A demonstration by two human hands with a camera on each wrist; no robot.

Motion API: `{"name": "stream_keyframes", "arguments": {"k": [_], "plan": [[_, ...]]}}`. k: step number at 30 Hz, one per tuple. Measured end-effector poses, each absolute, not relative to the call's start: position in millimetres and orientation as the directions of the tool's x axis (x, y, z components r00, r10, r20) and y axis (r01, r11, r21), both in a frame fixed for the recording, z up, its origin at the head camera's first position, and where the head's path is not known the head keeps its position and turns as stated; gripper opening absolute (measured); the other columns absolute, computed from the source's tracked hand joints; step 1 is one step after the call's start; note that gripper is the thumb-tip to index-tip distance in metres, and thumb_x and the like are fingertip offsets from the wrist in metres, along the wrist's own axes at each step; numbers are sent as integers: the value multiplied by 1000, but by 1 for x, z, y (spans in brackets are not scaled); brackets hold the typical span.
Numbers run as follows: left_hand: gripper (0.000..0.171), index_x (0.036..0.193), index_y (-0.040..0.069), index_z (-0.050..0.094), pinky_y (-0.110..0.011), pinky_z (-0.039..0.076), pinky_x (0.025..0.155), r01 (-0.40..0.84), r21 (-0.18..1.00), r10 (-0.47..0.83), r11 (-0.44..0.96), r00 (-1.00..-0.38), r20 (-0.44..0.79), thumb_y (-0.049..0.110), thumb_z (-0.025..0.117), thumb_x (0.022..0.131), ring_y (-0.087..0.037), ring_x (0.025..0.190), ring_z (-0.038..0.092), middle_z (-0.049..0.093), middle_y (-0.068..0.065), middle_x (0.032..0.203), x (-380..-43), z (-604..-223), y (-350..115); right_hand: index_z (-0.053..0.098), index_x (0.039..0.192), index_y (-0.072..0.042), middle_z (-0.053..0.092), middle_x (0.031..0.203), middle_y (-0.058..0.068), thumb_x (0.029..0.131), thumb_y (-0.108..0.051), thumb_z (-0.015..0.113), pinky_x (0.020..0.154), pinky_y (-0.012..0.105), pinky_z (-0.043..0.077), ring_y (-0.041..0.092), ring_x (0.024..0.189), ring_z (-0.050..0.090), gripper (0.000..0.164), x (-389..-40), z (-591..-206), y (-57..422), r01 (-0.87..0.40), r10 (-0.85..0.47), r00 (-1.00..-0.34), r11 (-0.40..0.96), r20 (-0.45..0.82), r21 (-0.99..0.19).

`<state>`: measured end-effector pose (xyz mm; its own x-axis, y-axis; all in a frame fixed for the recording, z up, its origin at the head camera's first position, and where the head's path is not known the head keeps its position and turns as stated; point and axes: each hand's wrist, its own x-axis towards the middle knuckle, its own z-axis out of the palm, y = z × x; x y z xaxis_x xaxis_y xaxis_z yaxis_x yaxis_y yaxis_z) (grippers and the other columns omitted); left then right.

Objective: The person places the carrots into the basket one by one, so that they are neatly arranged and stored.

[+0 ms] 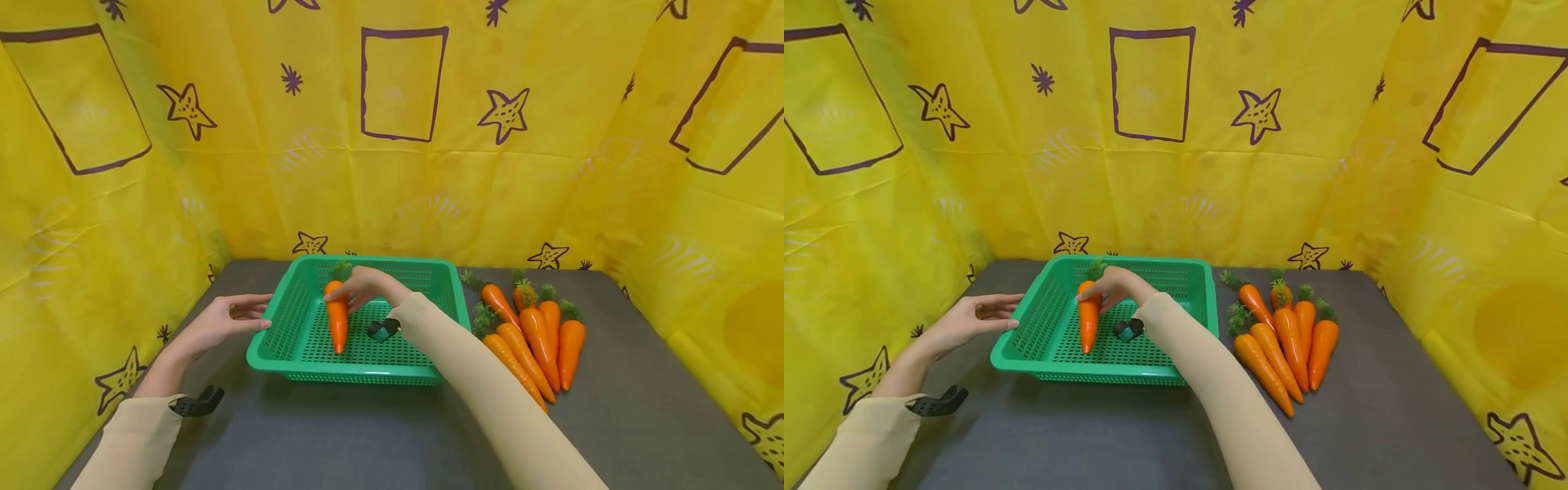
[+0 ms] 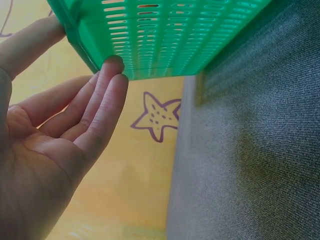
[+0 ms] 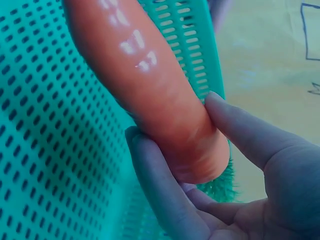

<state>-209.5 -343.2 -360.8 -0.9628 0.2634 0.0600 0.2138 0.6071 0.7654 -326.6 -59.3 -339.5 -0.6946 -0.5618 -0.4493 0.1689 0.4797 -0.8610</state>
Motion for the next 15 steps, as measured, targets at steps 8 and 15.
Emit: {"name": "stream_keyframes", "arguments": {"k": [8, 15], "plan": [[58, 138, 8, 49, -21, 52, 81, 216, 782, 276, 585, -959, 59, 28, 69, 87, -8, 98, 65, 63, -15, 122, -208, -358, -342, 44, 119, 8, 59, 103, 17, 82, -18, 75, 84, 39, 55, 25, 86, 68, 54, -322, -349, -78, 146, -572, -682, 505, -456, -851], [57, 138, 8, 49, -21, 52, 81, 216, 784, 279, 582, -959, 57, 27, 69, 88, -7, 98, 65, 63, -15, 122, -208, -359, -342, 49, 110, 9, 60, 97, 20, 85, -13, 71, 90, 43, 52, 28, 80, 68, 40, -319, -359, -96, 161, -574, -683, 485, -452, -860]]}}
